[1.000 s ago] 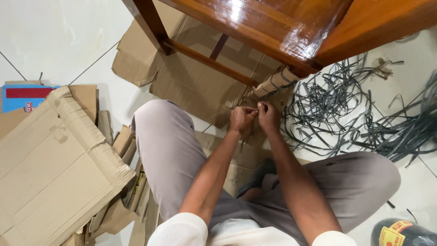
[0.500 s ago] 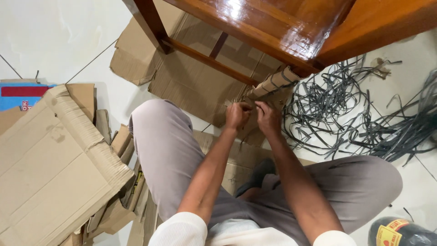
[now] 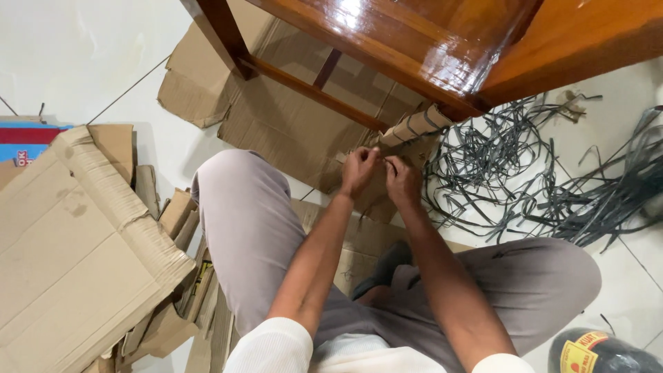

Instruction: The person wraps cardboard pieces around a wooden chair leg and secures them with plastic strips.

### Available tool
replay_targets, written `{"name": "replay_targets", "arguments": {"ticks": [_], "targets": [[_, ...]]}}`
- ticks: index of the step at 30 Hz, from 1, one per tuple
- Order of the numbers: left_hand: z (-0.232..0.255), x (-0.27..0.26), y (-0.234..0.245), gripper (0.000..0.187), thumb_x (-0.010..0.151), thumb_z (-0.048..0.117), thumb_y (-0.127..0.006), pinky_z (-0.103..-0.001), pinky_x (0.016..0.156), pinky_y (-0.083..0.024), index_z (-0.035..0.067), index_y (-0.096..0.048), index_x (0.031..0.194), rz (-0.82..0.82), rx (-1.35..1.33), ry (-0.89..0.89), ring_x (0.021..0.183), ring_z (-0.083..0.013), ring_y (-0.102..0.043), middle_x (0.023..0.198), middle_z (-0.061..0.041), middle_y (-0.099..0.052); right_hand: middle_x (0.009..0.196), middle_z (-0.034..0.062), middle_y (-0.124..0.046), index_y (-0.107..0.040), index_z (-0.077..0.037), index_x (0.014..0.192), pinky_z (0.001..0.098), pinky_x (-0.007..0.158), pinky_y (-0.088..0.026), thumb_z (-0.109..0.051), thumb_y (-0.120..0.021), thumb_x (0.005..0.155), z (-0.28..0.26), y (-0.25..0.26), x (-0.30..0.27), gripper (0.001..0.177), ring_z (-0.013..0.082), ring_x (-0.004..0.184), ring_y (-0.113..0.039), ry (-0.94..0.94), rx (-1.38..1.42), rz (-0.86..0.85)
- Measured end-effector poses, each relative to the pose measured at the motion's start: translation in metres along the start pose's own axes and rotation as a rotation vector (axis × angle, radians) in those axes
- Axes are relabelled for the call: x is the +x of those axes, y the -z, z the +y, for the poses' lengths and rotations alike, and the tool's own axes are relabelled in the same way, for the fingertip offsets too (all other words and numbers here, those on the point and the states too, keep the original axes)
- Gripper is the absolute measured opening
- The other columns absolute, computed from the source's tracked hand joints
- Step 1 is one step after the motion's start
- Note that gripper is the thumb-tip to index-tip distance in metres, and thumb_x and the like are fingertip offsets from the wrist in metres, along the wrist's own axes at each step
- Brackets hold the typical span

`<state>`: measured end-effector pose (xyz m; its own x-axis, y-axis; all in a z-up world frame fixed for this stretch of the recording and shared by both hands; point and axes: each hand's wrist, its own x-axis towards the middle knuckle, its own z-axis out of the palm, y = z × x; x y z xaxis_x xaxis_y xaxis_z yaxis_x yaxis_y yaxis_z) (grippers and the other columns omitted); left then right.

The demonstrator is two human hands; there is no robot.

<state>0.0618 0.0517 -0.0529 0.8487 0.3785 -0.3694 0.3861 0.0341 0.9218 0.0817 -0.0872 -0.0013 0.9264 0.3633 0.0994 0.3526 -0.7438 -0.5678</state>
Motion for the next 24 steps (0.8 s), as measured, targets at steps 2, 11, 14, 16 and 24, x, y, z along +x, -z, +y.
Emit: {"name": "replay_targets", "arguments": {"ticks": [2,11,14,16,24], "targets": [[-0.081,0.032,-0.03,0.04,0.106,0.039,-0.06,-0.038,0.073,-0.053,0.002,-0.074,0.1,-0.071,-0.264,0.01,0.083,-0.0213,-0.067,0.09,-0.008,-0.073,0.099,0.019,-0.072,-0.072,-0.006,0.109,0.049,0.075,-0.053,-0.014,-0.065,0.097,0.0,-0.003,-0.002,0.015,0.0424,0.09,-0.068,-0.008,0.015,0.013],[-0.072,0.036,-0.045,0.023,0.101,0.027,-0.057,-0.036,0.065,-0.05,0.008,-0.066,0.111,-0.243,-0.714,0.406,0.078,-0.0186,-0.062,0.092,-0.005,-0.068,0.095,0.0196,-0.074,-0.074,-0.001,0.105,0.0442,0.076,-0.054,-0.023,-0.07,0.099,0.049,-0.039,0.0,0.023,0.0377,0.085,-0.07,-0.149,0.119,0.074],[-0.039,0.016,-0.023,0.026,0.101,0.027,-0.059,-0.035,0.07,-0.051,0.007,-0.066,0.115,-0.234,-0.587,0.391,0.082,-0.0176,-0.063,0.096,-0.003,-0.069,0.091,0.0141,-0.075,-0.074,-0.002,0.104,0.0391,0.07,-0.054,-0.023,-0.074,0.095,0.05,-0.038,0.004,0.023,0.0281,0.077,-0.071,-0.373,0.348,-0.014],[-0.037,0.017,-0.019,0.027,0.101,0.027,-0.06,-0.034,0.073,-0.051,0.007,-0.065,0.118,-0.24,-0.493,0.391,0.087,-0.0161,-0.064,0.1,-0.002,-0.07,0.089,0.0101,-0.075,-0.074,-0.004,0.105,0.0359,0.067,-0.055,-0.021,-0.074,0.093,0.042,-0.03,0.009,0.021,0.0223,0.073,-0.07,-0.513,0.53,-0.056],[-0.129,0.05,-0.039,0.029,0.091,0.01,-0.065,-0.031,0.092,-0.054,0.002,-0.075,0.117,-0.251,-0.383,-0.121,0.104,-0.0171,-0.07,0.112,-0.005,-0.077,0.093,0.0144,-0.078,-0.076,-0.009,0.11,0.0359,0.075,-0.057,-0.027,-0.073,0.095,0.017,-0.004,0.012,0.023,0.0222,0.078,-0.075,-0.421,0.208,-0.163]]}}
